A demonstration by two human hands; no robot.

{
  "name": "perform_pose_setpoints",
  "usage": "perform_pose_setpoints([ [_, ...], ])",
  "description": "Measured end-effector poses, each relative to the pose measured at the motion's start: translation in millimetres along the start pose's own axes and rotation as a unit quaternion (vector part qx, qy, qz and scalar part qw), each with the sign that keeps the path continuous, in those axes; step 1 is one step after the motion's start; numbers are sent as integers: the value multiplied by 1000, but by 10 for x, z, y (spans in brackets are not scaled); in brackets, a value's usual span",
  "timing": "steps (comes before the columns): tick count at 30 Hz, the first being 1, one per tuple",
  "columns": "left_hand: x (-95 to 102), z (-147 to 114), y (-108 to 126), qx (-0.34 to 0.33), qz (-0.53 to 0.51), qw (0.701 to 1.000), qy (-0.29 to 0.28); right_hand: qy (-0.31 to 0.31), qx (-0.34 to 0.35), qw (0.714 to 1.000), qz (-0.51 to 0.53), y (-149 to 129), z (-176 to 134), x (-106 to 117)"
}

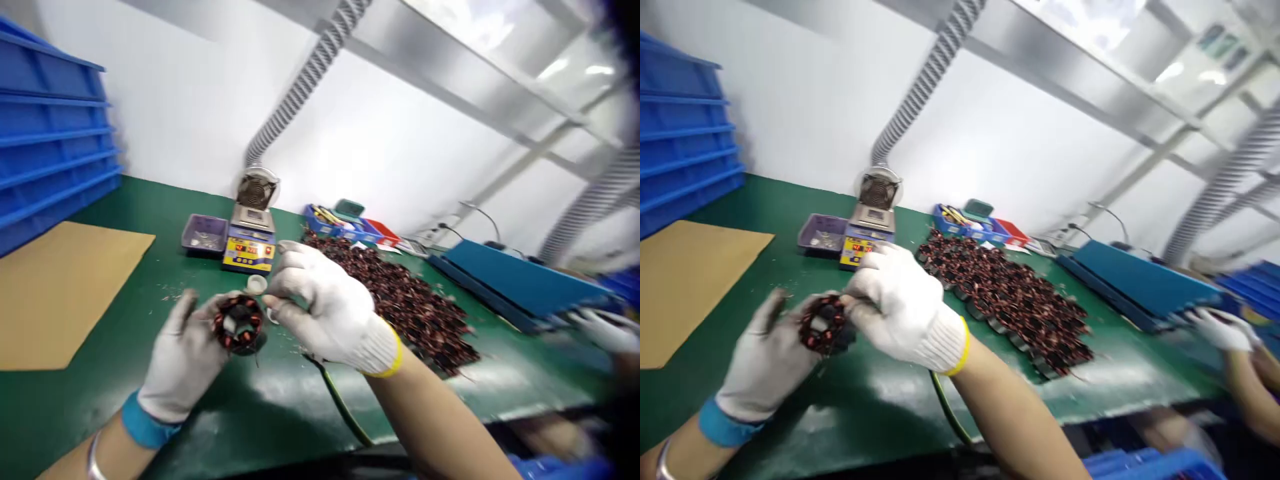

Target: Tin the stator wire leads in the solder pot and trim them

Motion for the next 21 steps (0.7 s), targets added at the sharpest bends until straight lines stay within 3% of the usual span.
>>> perform_pose_setpoints([
  [2, 82, 61, 73, -41, -55, 994, 83, 5, 6, 1000, 8, 12, 2, -11],
  [4, 95, 93, 5, -18, -63, 990, 122, -6, 7, 1000, 15, 25, 4, -46],
  [8, 15, 104, -289, 78, 40, 994, 57, -26, -1, 998, 62, 95, -46, -167],
  [11, 20, 102, -346, 36, 111, 993, 33, -7, -78, 984, 158, 266, -160, -265],
  [13, 53, 102, -337, 10, 112, 992, 54, 51, -181, 950, 250, 469, -290, -290],
  [15, 96, 103, -334, 11, 96, 991, 92, 158, -270, 889, 335, 681, -473, -260],
  [17, 130, 110, -331, 19, 87, 988, 125, 252, -314, 832, 381, 821, -669, -233],
  [18, 140, 120, -323, 18, 86, 987, 136, 266, -321, 822, 388, 843, -743, -247],
  [19, 145, 133, -312, 11, 85, 986, 140, 257, -321, 827, 384, 832, -796, -279],
  [21, 156, 163, -288, -7, 76, 986, 146, 201, -303, 866, 344, 728, -858, -371],
])
Point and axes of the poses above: each hand's wrist, its own z-axis towards the middle knuckle, its own x-axis out of the back of the hand, y = z × x, the point moved 6 cm from there along z, towards the middle knuckle, and after that the axes turned 1 degree about -x, right-handed, at the moved point
